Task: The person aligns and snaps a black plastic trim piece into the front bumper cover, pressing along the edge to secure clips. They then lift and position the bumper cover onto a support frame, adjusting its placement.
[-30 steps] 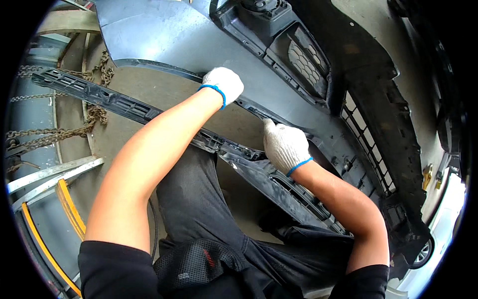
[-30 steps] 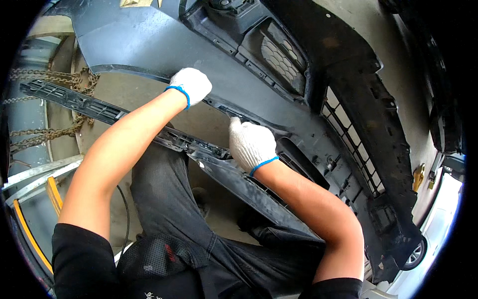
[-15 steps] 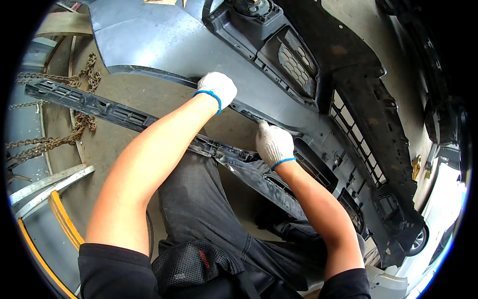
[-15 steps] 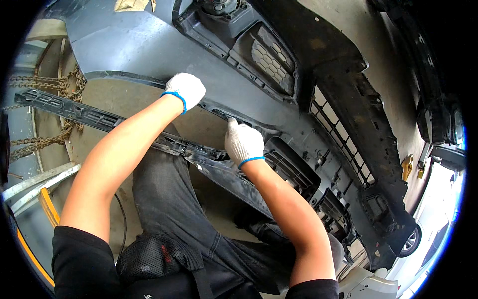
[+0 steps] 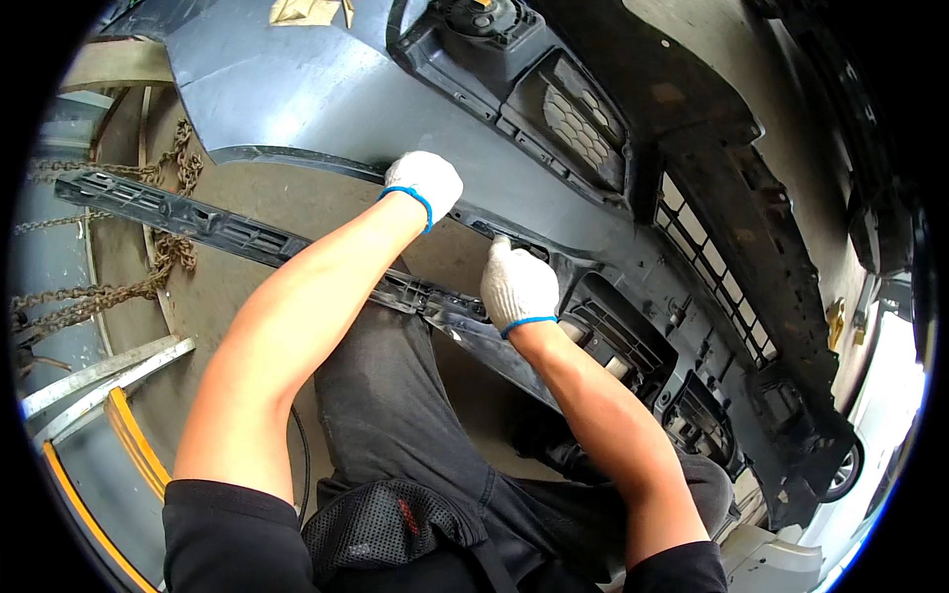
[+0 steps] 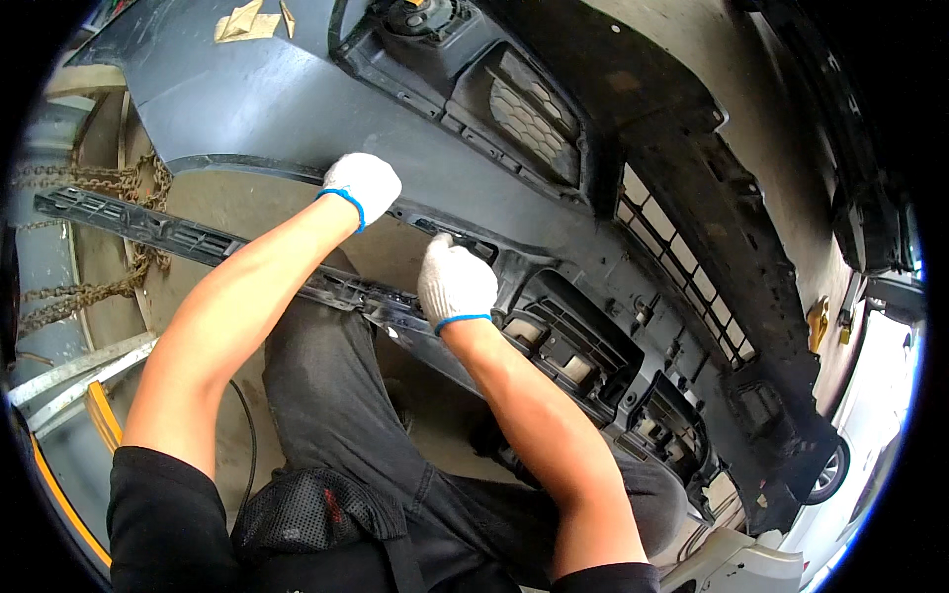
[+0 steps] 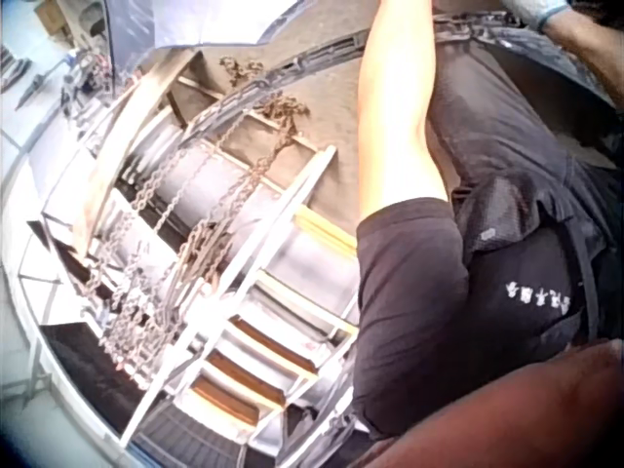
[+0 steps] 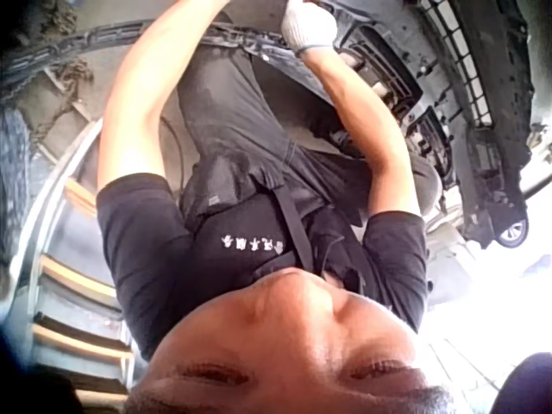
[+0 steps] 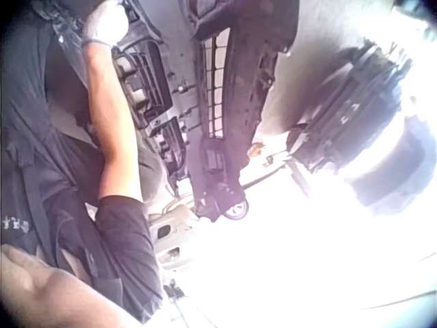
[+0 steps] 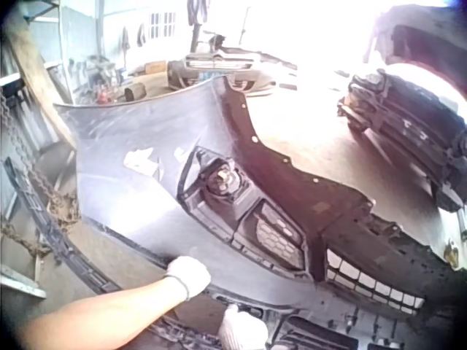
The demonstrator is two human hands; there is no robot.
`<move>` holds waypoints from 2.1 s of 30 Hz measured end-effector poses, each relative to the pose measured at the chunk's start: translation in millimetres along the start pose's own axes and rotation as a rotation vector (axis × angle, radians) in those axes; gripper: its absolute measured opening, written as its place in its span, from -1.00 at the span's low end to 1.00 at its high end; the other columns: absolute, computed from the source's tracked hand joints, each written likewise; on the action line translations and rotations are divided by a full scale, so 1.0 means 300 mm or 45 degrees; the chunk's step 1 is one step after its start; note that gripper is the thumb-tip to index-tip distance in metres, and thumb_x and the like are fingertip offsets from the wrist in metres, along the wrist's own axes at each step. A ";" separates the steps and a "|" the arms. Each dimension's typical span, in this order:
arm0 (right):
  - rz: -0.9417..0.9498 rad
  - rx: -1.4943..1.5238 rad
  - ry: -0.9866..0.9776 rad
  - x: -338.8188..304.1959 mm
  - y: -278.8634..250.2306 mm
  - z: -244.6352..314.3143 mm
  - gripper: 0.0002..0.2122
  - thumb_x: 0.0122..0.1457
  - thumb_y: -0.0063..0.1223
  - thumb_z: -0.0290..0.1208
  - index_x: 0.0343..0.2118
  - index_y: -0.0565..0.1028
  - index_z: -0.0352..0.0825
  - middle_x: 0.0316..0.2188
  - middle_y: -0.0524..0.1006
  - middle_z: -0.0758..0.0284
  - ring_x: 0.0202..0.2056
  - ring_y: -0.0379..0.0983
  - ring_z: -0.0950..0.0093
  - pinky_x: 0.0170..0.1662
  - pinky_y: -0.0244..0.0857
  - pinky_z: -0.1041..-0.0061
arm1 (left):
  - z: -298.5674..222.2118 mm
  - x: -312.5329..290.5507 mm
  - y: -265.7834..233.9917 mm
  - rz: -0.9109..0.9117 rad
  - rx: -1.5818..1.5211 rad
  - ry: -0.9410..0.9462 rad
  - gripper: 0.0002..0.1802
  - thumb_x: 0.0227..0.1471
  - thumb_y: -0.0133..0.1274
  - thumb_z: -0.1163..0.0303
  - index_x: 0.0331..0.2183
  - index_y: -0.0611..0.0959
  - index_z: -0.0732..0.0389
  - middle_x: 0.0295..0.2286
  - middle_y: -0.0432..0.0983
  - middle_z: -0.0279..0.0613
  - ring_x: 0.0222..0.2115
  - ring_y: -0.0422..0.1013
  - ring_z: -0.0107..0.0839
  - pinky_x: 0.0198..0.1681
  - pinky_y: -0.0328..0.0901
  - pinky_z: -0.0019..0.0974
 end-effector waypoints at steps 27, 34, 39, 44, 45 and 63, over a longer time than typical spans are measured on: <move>0.706 0.187 -0.178 0.282 -0.010 -0.115 -0.79 0.03 0.07 -0.37 -0.34 0.66 -0.33 -0.24 0.62 0.06 -0.16 0.57 0.11 -0.09 0.45 0.25 | 0.010 -0.007 0.016 0.043 0.016 0.046 -0.75 0.00 0.00 0.44 -0.34 0.75 0.25 -0.30 0.65 0.04 -0.28 0.59 -0.04 -0.22 0.47 -0.06; 1.178 0.105 -0.141 0.424 0.066 -0.149 -0.75 0.00 0.23 -0.25 -0.40 0.64 -0.37 -0.56 0.52 0.27 -0.67 0.37 0.41 -0.63 0.25 0.32 | 0.000 0.009 0.050 0.087 0.038 0.088 -0.75 -0.02 0.00 0.46 -0.35 0.75 0.26 -0.29 0.65 0.05 -0.25 0.59 -0.03 -0.20 0.48 -0.06; 1.354 0.324 0.062 0.468 0.056 -0.173 -0.90 -0.08 0.31 -0.36 -0.49 0.64 -0.23 -0.70 0.23 0.47 -0.73 0.01 0.60 -0.69 -0.13 0.50 | 0.011 0.039 0.069 0.049 0.069 0.099 -0.81 -0.03 0.02 0.42 -0.41 0.72 0.18 -0.35 0.63 0.05 -0.28 0.58 -0.01 -0.21 0.46 0.00; 1.374 0.646 0.172 0.444 0.088 -0.251 -0.87 -0.08 0.30 -0.35 -0.43 0.67 -0.21 -0.73 0.21 0.52 -0.74 -0.01 0.62 -0.70 -0.14 0.54 | 0.018 0.020 0.090 0.009 0.067 0.103 -0.79 0.03 -0.02 0.39 -0.40 0.72 0.16 -0.38 0.62 0.04 -0.32 0.57 0.00 -0.24 0.45 0.01; 1.371 0.764 0.254 0.423 0.122 -0.299 -0.86 -0.08 0.29 -0.35 -0.41 0.67 -0.20 -0.74 0.18 0.54 -0.75 -0.02 0.64 -0.71 -0.15 0.54 | 0.005 0.019 0.084 0.031 0.058 0.112 -0.78 0.05 -0.03 0.38 -0.39 0.72 0.16 -0.39 0.62 0.04 -0.32 0.57 0.00 -0.24 0.45 0.01; 0.379 0.183 -0.201 0.147 -0.117 -0.419 -0.74 0.19 -0.10 -0.31 -0.27 0.56 -0.38 -0.32 0.58 -0.03 -0.23 0.51 -0.03 -0.11 0.38 0.09 | -0.005 0.017 0.020 -0.051 -0.004 0.042 -0.77 0.01 -0.01 0.38 -0.45 0.74 0.20 -0.41 0.64 0.05 -0.36 0.59 -0.03 -0.30 0.46 -0.03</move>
Point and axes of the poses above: each hand's wrist, its own x-axis towards the middle knuckle, its own y-axis out of the palm, z = x × y, the point moved 7 cm from there along x, towards the middle knuckle
